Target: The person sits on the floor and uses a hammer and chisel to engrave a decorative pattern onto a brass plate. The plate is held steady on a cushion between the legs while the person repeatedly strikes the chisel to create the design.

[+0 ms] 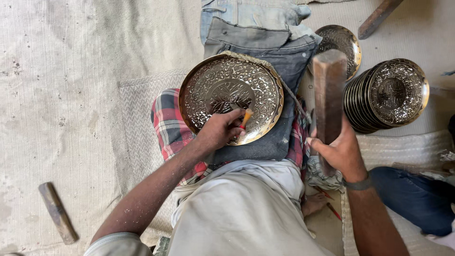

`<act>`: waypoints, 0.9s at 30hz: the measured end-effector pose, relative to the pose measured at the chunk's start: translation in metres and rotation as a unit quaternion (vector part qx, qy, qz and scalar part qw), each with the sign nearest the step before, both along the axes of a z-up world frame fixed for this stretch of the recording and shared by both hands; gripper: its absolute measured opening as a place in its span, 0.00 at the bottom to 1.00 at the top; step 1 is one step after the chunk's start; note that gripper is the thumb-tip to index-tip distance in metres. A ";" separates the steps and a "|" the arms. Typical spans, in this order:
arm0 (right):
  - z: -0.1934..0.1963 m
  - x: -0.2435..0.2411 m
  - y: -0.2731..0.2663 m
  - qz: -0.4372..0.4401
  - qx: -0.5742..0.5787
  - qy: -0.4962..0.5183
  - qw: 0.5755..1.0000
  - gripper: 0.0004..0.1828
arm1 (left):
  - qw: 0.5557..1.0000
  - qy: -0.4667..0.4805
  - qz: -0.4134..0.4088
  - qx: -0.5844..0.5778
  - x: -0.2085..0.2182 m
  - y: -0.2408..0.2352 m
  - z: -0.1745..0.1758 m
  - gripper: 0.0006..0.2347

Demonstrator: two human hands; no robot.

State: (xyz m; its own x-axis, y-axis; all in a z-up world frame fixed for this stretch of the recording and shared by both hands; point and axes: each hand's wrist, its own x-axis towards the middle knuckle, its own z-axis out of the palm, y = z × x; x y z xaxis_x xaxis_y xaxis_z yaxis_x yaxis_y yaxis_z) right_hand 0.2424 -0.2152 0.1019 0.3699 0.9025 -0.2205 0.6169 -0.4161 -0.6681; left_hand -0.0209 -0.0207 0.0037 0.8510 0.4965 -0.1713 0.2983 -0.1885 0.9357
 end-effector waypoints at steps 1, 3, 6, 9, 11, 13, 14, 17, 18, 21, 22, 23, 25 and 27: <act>-0.001 0.000 -0.002 0.028 -0.061 -0.094 0.993 0.37 | 1.000 0.005 -0.002 0.002 -0.001 0.000 0.001 0.22; -0.004 0.000 -0.005 0.058 -0.073 -0.159 0.983 0.40 | 1.000 0.016 -0.011 0.006 -0.001 0.002 0.001 0.21; -0.008 0.005 -0.003 0.021 0.040 -0.032 0.998 0.40 | 1.000 0.014 -0.006 -0.005 -0.001 0.005 0.003 0.22; -0.011 0.004 -0.004 -0.026 -0.024 0.018 0.999 0.36 | 1.000 0.004 -0.013 0.002 -0.004 0.004 0.006 0.21; -0.012 0.000 -0.006 0.064 -0.191 -0.195 0.960 0.42 | 1.000 0.021 -0.018 0.013 -0.003 0.007 0.008 0.21; -0.012 -0.001 -0.003 -0.011 -0.047 0.035 0.998 0.36 | 0.999 0.023 -0.020 0.015 0.001 0.010 0.008 0.21; -0.013 -0.004 -0.003 -0.046 0.024 0.154 0.987 0.33 | 0.999 0.023 -0.021 0.009 -0.001 0.009 0.007 0.20; -0.012 -0.009 -0.003 0.004 -0.028 -0.039 0.999 0.31 | 0.999 0.020 -0.026 0.003 -0.005 0.010 0.006 0.21; -0.011 -0.010 -0.005 0.021 -0.027 -0.064 0.997 0.33 | 0.999 0.018 -0.032 0.005 -0.003 0.012 0.007 0.21; -0.008 -0.010 -0.002 0.012 0.010 -0.032 0.999 0.33 | 0.999 0.023 -0.032 -0.018 -0.002 0.016 0.009 0.20; -0.010 -0.012 -0.002 -0.034 0.040 0.056 0.997 0.28 | 0.999 0.024 -0.031 -0.014 -0.005 0.014 0.008 0.20; -0.011 -0.015 -0.003 -0.080 0.070 0.143 0.984 0.23 | 0.999 0.025 -0.030 -0.010 -0.008 0.012 0.008 0.20; -0.015 -0.017 -0.006 -0.001 -0.121 -0.098 0.988 0.34 | 0.999 0.026 -0.032 0.002 -0.008 0.012 0.008 0.21; -0.019 -0.018 -0.010 0.028 -0.132 -0.155 0.979 0.40 | 0.999 0.027 -0.038 0.016 -0.005 0.016 0.009 0.21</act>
